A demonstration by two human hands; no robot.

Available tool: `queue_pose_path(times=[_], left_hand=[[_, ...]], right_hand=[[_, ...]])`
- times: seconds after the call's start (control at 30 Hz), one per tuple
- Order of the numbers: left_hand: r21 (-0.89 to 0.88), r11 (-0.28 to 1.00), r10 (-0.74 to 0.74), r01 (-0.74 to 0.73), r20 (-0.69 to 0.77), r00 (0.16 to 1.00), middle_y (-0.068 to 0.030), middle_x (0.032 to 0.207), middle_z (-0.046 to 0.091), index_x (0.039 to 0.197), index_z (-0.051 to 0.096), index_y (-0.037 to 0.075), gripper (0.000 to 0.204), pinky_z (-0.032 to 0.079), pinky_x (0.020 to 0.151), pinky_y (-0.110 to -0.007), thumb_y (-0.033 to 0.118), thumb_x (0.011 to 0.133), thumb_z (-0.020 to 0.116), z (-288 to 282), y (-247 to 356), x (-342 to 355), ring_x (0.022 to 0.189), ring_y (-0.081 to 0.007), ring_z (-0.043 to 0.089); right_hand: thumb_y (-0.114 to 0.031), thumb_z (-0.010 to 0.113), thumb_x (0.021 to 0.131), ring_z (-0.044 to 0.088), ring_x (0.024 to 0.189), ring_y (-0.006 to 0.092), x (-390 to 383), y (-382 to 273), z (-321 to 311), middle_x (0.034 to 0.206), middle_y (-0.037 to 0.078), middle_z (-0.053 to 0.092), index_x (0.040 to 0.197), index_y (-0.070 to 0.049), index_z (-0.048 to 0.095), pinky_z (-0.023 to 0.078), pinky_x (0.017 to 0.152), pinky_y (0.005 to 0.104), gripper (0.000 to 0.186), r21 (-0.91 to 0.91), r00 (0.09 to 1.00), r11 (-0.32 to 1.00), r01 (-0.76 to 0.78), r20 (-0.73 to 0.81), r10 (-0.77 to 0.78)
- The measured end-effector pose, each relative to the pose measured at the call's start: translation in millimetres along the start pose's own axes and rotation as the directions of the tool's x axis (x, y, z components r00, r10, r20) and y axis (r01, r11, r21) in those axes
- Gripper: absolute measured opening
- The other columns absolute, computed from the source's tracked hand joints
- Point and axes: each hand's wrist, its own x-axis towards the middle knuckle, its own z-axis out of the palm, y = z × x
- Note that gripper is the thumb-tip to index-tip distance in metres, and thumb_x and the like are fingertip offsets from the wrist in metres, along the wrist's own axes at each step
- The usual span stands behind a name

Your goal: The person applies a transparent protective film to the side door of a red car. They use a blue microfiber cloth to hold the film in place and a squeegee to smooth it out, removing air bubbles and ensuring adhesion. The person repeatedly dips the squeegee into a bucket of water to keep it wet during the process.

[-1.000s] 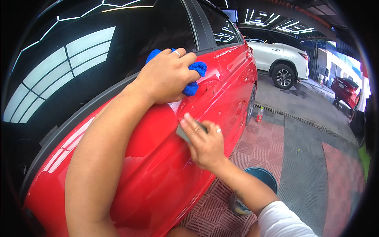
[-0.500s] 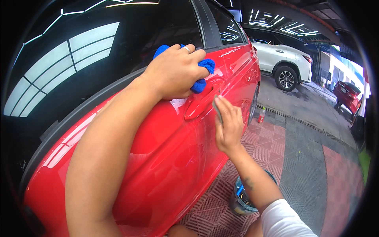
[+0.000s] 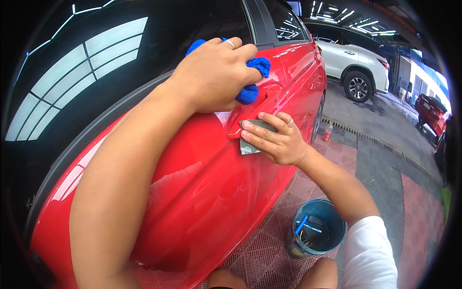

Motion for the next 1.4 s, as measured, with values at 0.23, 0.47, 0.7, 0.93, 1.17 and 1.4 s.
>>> queue_pose_path(times=[0.23, 0.47, 0.7, 0.93, 1.17, 1.4], left_hand=[[0.017, 0.999, 0.041, -0.041, -0.012, 0.999, -0.0087, 0.116, 0.075, 0.087, 0.083, 0.013, 0.023, 0.061, 0.088, -0.044, 0.025, 0.072, 0.096, 5, -3, 5, 0.102, -0.0299, 0.072], [-0.020, 0.999, 0.039, -0.040, -0.010, 0.999, -0.0092, 0.114, 0.074, 0.090, 0.081, 0.012, 0.028, 0.061, 0.085, -0.045, 0.028, 0.073, 0.097, 14, 1, 10, 0.098, -0.0302, 0.072], [-0.019, 0.999, 0.046, -0.046, 0.014, 0.999, -0.0088, 0.114, 0.075, 0.099, 0.084, 0.012, 0.035, 0.060, 0.085, -0.045, 0.025, 0.071, 0.100, 18, -4, 9, 0.100, -0.0306, 0.073], [-0.056, 0.998, 0.035, -0.035, 0.009, 0.999, -0.0060, 0.112, 0.074, 0.102, 0.084, 0.013, 0.036, 0.061, 0.086, -0.044, 0.021, 0.070, 0.101, 29, 0, 2, 0.100, -0.0292, 0.073], [-0.066, 0.997, 0.044, -0.039, 0.066, 0.997, -0.0145, 0.098, 0.066, 0.083, 0.076, 0.013, 0.024, 0.057, 0.078, -0.053, 0.032, 0.082, 0.090, 26, -1, -6, 0.091, -0.0373, 0.068], [0.027, 1.000, 0.009, -0.009, -0.007, 1.000, -0.0051, 0.120, 0.071, 0.101, 0.084, 0.015, 0.028, 0.063, 0.093, -0.044, 0.013, 0.074, 0.092, 30, 3, -4, 0.110, -0.0294, 0.071]], right_hand=[[-0.027, 0.071, 0.101, 0.062, 0.136, 0.0191, 3, 10, 6, 0.167, -0.012, 0.069, 0.153, -0.030, 0.077, 0.043, 0.116, 0.0379, 0.052, 0.060, 0.999, 0.997, 0.043, -0.018, -0.042], [-0.031, 0.069, 0.103, 0.063, 0.132, 0.0181, -14, 32, 14, 0.161, -0.011, 0.072, 0.154, -0.029, 0.077, 0.042, 0.117, 0.0391, 0.052, 0.043, 0.996, 0.998, 0.048, -0.074, -0.045], [-0.023, 0.076, 0.095, 0.066, 0.130, 0.0209, -25, 34, 21, 0.164, -0.005, 0.071, 0.154, -0.024, 0.075, 0.051, 0.106, 0.0414, 0.059, 0.038, 0.995, 0.996, -0.075, -0.058, 0.077], [-0.012, 0.074, 0.108, 0.072, 0.128, 0.0345, -157, 16, -20, 0.145, 0.022, 0.071, 0.155, -0.006, 0.069, 0.058, 0.109, 0.0485, 0.047, 0.359, 0.550, 0.431, -0.828, 0.369, 0.750], [-0.019, 0.076, 0.109, 0.078, 0.088, 0.0339, -215, -66, -52, 0.090, 0.019, 0.075, 0.120, 0.000, 0.068, 0.060, 0.081, 0.0480, 0.023, 0.134, 0.167, 0.106, -0.985, 0.633, 0.756], [-0.002, 0.072, 0.107, 0.081, 0.103, 0.0381, -128, -11, -55, 0.106, 0.023, 0.080, 0.119, -0.001, 0.065, 0.061, 0.092, 0.0426, 0.014, 0.371, 0.390, 0.202, -0.906, 0.551, 0.737]])
